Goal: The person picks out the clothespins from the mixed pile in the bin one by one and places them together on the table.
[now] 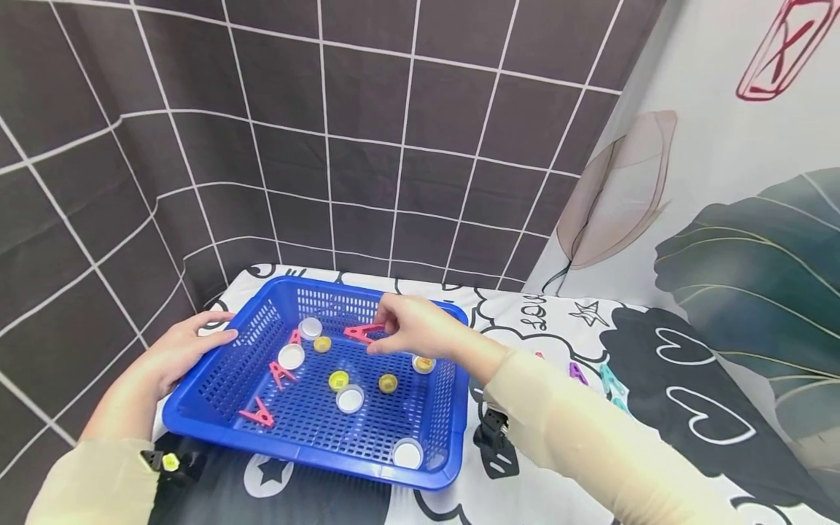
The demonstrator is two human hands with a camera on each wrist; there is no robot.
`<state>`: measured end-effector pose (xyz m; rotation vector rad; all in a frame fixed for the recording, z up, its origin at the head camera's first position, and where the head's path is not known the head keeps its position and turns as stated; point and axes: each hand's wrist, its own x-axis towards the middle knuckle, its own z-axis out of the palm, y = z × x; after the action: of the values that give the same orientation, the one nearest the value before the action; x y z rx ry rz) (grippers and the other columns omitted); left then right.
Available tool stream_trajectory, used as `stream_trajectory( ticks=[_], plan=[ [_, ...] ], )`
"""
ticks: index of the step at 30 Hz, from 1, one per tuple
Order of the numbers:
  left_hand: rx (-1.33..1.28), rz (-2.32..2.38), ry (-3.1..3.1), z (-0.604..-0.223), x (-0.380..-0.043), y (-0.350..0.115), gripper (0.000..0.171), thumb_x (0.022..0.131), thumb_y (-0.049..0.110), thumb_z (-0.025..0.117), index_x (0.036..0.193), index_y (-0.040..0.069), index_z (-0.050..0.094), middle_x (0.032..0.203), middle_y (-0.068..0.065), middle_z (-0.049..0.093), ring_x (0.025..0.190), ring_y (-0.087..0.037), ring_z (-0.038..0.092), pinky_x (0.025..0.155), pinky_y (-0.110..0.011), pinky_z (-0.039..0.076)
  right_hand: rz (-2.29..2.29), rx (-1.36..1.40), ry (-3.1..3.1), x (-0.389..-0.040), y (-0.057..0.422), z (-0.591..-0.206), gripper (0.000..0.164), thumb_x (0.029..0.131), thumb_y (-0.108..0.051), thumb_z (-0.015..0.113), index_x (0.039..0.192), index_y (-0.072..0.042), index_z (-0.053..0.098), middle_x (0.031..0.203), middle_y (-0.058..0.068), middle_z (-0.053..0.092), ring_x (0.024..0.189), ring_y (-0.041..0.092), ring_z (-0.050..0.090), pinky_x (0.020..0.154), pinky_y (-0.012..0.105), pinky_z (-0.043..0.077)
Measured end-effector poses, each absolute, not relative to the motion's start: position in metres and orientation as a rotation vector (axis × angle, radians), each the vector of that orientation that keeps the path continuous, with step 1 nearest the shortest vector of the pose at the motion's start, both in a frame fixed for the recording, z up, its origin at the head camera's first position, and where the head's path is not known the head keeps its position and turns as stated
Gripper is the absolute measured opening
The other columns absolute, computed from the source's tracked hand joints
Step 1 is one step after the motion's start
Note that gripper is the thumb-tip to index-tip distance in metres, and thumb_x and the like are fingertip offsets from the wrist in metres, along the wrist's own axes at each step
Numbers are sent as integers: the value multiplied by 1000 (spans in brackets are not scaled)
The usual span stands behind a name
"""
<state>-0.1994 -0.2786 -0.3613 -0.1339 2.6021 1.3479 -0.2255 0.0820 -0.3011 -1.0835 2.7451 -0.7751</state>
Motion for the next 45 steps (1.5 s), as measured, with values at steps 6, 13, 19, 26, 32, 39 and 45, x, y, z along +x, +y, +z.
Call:
stream_trajectory(
  ticks=[6,13,19,26,32,39,45],
  plan=[
    [-130,1347,2612,-362,-199,-279,71,93,45,52,144,2,27,130,-36,38,87,-25,63,71,-38,54,-742,-1110,2781,-216,96,-300,34,74,-34,79,89,-13,56,72,-5,53,62,10,48,55,23,40],
    [-119,1319,2623,-361,-200,-277,72,93,47,52,144,3,28,130,-35,38,88,-25,63,72,-39,54,-809,-1033,2813,-208,117,-307,35,73,-33,80,86,-15,53,69,-6,52,59,9,47,52,22,38],
    [-113,1315,2628,-360,-202,-276,71,93,47,51,144,3,28,131,-35,37,90,-26,62,73,-39,54,-848,-938,2831,-205,144,-312,36,74,-34,80,85,-14,51,68,-5,51,58,11,47,51,23,37],
    [-109,1312,2632,-359,-202,-275,71,93,46,51,144,3,28,132,-35,36,90,-27,62,73,-38,53,-927,-848,2880,-197,175,-317,37,74,-29,80,86,-13,48,70,-4,49,61,12,47,52,24,38],
    [-126,1328,2609,-358,-200,-276,74,93,48,51,145,3,25,131,-36,37,88,-26,63,71,-38,54,-1000,-679,2964,-185,199,-327,38,75,-29,80,86,-11,49,70,-1,47,60,14,44,49,24,35],
    [-138,1386,2584,-359,-197,-276,72,93,46,52,144,3,26,128,-36,41,83,-23,64,69,-38,54,-1050,-527,3120,-172,219,-346,36,75,-28,80,85,-10,50,68,-2,47,59,12,44,48,23,35],
    [-143,1355,2597,-360,-196,-276,74,92,50,51,145,4,26,132,-36,36,87,-25,63,71,-40,54,-980,-385,3295,-162,230,-362,38,74,-27,80,85,-10,48,67,-4,47,55,11,42,46,24,33]
  ],
)
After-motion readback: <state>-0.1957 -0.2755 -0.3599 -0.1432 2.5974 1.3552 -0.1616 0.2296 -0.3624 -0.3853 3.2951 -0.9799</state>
